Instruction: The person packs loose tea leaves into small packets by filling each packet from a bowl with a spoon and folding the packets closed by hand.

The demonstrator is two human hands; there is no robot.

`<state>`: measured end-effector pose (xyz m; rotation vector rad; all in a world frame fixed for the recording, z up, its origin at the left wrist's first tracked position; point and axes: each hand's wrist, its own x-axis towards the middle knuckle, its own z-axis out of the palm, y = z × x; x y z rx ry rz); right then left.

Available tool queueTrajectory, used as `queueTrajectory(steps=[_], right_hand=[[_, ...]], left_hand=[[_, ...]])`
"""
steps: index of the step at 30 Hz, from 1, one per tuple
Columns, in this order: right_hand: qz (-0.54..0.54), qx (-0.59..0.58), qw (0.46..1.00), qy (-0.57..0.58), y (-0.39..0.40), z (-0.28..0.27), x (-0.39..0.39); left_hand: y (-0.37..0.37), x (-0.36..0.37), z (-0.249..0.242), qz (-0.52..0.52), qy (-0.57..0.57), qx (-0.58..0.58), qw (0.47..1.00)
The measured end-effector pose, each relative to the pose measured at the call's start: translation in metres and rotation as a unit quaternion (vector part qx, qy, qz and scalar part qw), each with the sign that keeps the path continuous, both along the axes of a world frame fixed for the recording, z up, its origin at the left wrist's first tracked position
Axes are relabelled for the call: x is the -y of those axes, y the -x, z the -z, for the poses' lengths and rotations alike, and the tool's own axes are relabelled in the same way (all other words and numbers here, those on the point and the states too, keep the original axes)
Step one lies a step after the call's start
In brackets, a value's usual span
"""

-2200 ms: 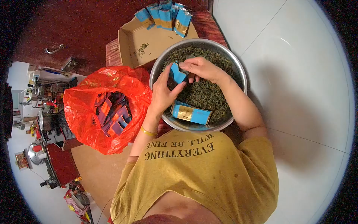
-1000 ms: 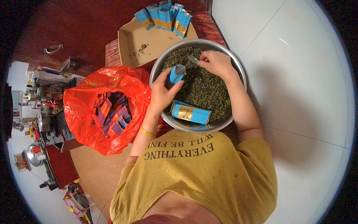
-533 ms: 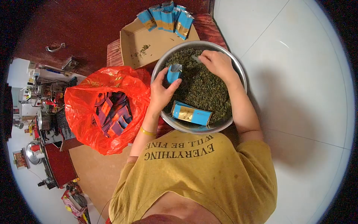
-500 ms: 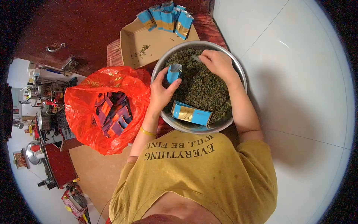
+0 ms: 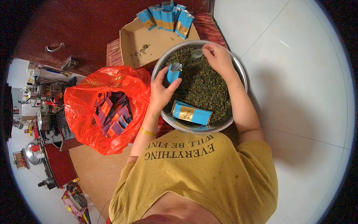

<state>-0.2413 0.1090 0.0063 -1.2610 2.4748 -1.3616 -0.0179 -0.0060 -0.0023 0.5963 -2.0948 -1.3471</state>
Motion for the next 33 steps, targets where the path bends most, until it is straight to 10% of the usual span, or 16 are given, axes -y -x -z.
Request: queueTrajectory(steps=[4,9,18,21,27,33], right_hand=[[0.001,-0.081,0.996,-0.023,0.005,0.011,0.0],[-0.134,0.114,0.982,-0.069,-0.005,0.014,0.003],[-0.05,0.333,0.939,0.075,-0.008,-0.019,-0.003],[-0.104,0.309,0.937,0.126,-0.019,-0.022,-0.003],[-0.197,-0.26,0.935,0.141,-0.056,-0.046,0.0],[-0.069,-0.237,0.961,0.126,-0.033,-0.041,-0.005]], left_hand=[[0.0,0.0,-0.001,0.001,0.005,0.0,1.0],[0.0,-0.001,-0.007,0.001,0.003,0.005,1.0],[0.0,0.001,0.0,-0.002,0.027,0.019,0.999],[0.001,0.002,0.004,0.001,0.034,0.019,0.999],[0.002,0.002,-0.003,-0.006,0.014,0.021,1.0],[0.002,0.001,0.002,-0.01,0.022,0.023,0.999]])
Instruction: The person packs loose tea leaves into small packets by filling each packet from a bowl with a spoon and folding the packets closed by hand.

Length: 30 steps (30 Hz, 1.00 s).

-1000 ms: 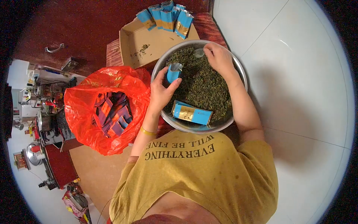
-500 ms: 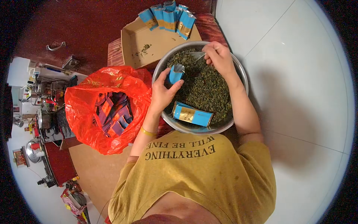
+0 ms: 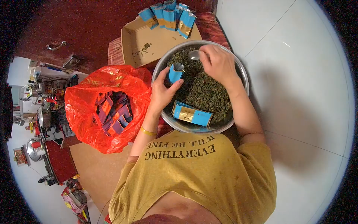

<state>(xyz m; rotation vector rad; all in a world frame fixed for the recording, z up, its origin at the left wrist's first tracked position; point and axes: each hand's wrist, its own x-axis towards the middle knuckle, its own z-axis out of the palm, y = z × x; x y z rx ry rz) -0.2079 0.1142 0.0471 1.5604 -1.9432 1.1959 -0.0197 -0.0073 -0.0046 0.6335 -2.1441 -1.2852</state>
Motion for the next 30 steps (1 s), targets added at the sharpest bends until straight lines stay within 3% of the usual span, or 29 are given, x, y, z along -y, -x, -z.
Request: queueTrajectory(steps=[3,4,6,8,10,12,13,14,17,20,24,26,30], right_hand=[[0.102,0.035,0.98,-0.17,0.016,0.009,-0.005],[0.103,0.037,0.979,-0.17,0.017,0.011,-0.005],[0.091,0.079,0.942,-0.313,0.016,0.014,-0.007],[0.015,0.153,0.928,-0.34,0.009,0.023,-0.002],[0.005,0.153,0.941,-0.303,0.007,0.038,0.0],[-0.007,0.276,0.92,-0.277,0.016,0.042,0.003],[-0.025,0.413,0.872,-0.262,0.022,0.047,0.005],[-0.026,0.414,0.871,-0.263,0.026,0.048,0.004],[-0.031,0.506,0.853,-0.122,0.029,0.034,0.003],[-0.048,0.51,0.857,-0.057,0.026,0.026,0.0],[-0.089,0.501,0.861,-0.005,0.0,0.021,0.006],[-0.113,0.204,0.972,-0.029,-0.017,0.01,0.006],[-0.142,0.012,0.99,0.012,-0.026,0.005,0.008]], left_hand=[[-0.001,0.0,-0.004,0.001,-0.001,0.004,1.0],[-0.001,0.0,-0.005,0.003,-0.008,0.008,1.0],[-0.001,0.0,-0.001,0.004,-0.004,0.001,1.0],[0.001,0.0,0.0,0.006,0.001,-0.007,1.0],[0.0,-0.001,-0.004,0.007,0.019,0.001,1.0],[0.0,-0.001,-0.007,0.009,0.013,0.005,1.0],[-0.001,-0.002,-0.007,0.008,0.004,0.008,1.0],[-0.001,-0.002,-0.007,0.007,0.004,0.009,1.0],[0.0,-0.002,-0.006,0.002,-0.001,-0.003,1.0],[0.0,-0.001,-0.005,0.008,0.013,-0.008,1.0],[0.0,-0.001,-0.002,0.01,-0.001,-0.004,1.0],[0.0,-0.001,-0.002,0.013,-0.007,-0.009,1.0],[0.0,0.0,-0.003,0.015,-0.001,0.012,1.0]])
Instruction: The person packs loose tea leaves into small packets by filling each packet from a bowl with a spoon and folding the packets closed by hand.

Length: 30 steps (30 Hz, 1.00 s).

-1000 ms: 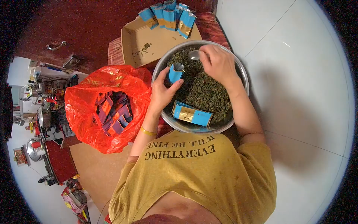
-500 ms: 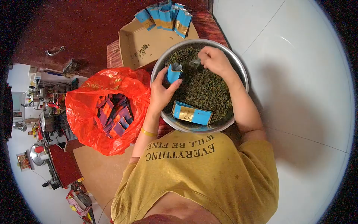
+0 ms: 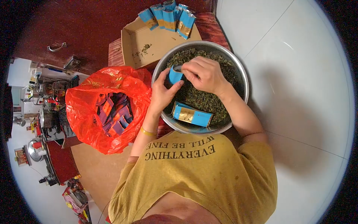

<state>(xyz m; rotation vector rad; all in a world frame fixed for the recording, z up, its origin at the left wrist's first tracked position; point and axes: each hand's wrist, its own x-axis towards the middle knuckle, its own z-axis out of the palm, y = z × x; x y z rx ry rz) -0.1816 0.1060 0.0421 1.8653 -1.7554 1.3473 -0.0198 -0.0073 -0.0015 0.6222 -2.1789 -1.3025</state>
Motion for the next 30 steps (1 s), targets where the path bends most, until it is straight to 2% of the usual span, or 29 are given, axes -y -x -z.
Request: queueTrajectory(steps=[2,4,5,6,8,9,10,12,14,16,17,18,21,25,27,28,30], right_hand=[[0.015,0.009,1.0,-0.002,0.009,0.001,-0.004],[0.124,0.078,0.989,-0.001,0.02,0.004,-0.005],[0.166,0.085,0.982,-0.038,0.026,0.006,-0.005],[0.166,0.085,0.982,-0.038,0.032,0.011,-0.004],[0.244,0.069,0.947,-0.198,0.041,0.027,-0.003],[0.241,0.072,0.935,-0.249,0.039,0.034,-0.001],[0.244,0.074,0.935,-0.248,0.037,0.04,0.0],[0.136,0.193,0.919,-0.315,0.034,0.048,0.002],[0.117,0.225,0.915,-0.315,0.043,0.053,0.002],[0.104,0.388,0.864,-0.302,0.049,0.053,0.003],[0.092,0.422,0.865,-0.255,0.052,0.051,0.003],[0.09,0.421,0.865,-0.257,0.052,0.046,0.001],[0.07,0.48,0.865,-0.126,0.051,0.03,-0.004],[0.016,0.45,0.892,-0.047,0.034,0.023,-0.005],[0.038,0.206,0.974,-0.087,0.014,0.015,-0.006],[0.015,0.115,0.991,-0.069,0.004,0.009,-0.003],[-0.04,0.011,0.996,-0.079,-0.008,0.006,0.002]], left_hand=[[0.0,0.0,0.0,-0.003,0.003,-0.006,1.0],[0.0,-0.001,-0.003,-0.005,-0.005,-0.01,1.0],[0.0,-0.002,-0.003,-0.006,-0.006,-0.011,1.0],[-0.001,-0.002,-0.003,-0.003,-0.005,-0.004,1.0],[0.0,-0.001,-0.002,0.003,-0.003,0.003,1.0],[0.0,-0.001,0.0,0.002,0.002,-0.001,1.0],[0.0,0.0,0.001,0.002,0.007,-0.005,1.0],[0.0,0.0,0.002,0.006,-0.001,-0.005,1.0],[0.0,-0.001,0.0,0.004,-0.01,-0.007,1.0],[0.0,-0.002,-0.005,-0.001,-0.018,-0.004,1.0],[-0.001,-0.002,-0.003,-0.004,-0.018,-0.004,1.0],[-0.001,-0.002,-0.001,-0.003,-0.012,-0.01,1.0],[0.0,-0.001,0.0,-0.005,-0.007,-0.017,1.0],[-0.001,-0.001,0.0,0.003,-0.005,0.005,1.0],[0.0,0.0,0.003,0.0,-0.005,-0.002,1.0],[0.0,0.001,0.004,-0.002,-0.004,-0.01,1.0],[0.0,0.0,0.004,-0.001,-0.006,-0.005,1.0]])
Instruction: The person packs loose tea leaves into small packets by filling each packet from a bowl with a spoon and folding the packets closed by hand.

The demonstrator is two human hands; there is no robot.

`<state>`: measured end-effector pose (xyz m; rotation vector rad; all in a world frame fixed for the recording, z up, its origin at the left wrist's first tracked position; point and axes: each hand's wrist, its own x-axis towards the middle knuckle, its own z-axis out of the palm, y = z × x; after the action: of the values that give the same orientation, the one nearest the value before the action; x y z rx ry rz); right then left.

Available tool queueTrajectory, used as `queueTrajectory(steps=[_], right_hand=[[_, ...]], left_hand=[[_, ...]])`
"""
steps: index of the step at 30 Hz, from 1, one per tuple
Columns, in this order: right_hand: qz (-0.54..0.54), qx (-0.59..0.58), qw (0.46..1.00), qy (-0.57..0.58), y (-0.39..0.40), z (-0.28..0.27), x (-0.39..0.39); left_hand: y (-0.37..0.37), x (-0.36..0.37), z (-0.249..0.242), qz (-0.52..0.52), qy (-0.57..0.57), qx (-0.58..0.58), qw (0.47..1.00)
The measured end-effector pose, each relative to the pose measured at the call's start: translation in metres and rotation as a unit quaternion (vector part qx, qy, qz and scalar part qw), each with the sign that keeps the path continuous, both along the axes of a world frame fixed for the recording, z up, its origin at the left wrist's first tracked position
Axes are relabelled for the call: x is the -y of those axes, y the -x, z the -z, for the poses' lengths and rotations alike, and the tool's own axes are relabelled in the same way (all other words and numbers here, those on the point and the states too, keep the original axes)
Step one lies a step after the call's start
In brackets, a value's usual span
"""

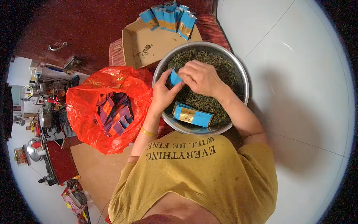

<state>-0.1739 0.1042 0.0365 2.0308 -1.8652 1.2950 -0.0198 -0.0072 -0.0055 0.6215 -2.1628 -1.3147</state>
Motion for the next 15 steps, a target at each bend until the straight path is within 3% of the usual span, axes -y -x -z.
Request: queueTrajectory(steps=[7,12,15], right_hand=[[0.076,-0.032,0.989,0.122,0.014,-0.002,-0.005],[0.002,-0.08,0.993,0.087,0.001,-0.002,-0.003],[0.091,0.022,0.986,0.139,0.017,0.003,-0.002]], left_hand=[[-0.001,-0.001,-0.006,-0.002,0.009,0.025,1.0],[-0.001,-0.001,-0.005,0.003,-0.002,0.005,1.0],[-0.001,0.0,-0.002,-0.003,0.003,-0.002,1.0]])
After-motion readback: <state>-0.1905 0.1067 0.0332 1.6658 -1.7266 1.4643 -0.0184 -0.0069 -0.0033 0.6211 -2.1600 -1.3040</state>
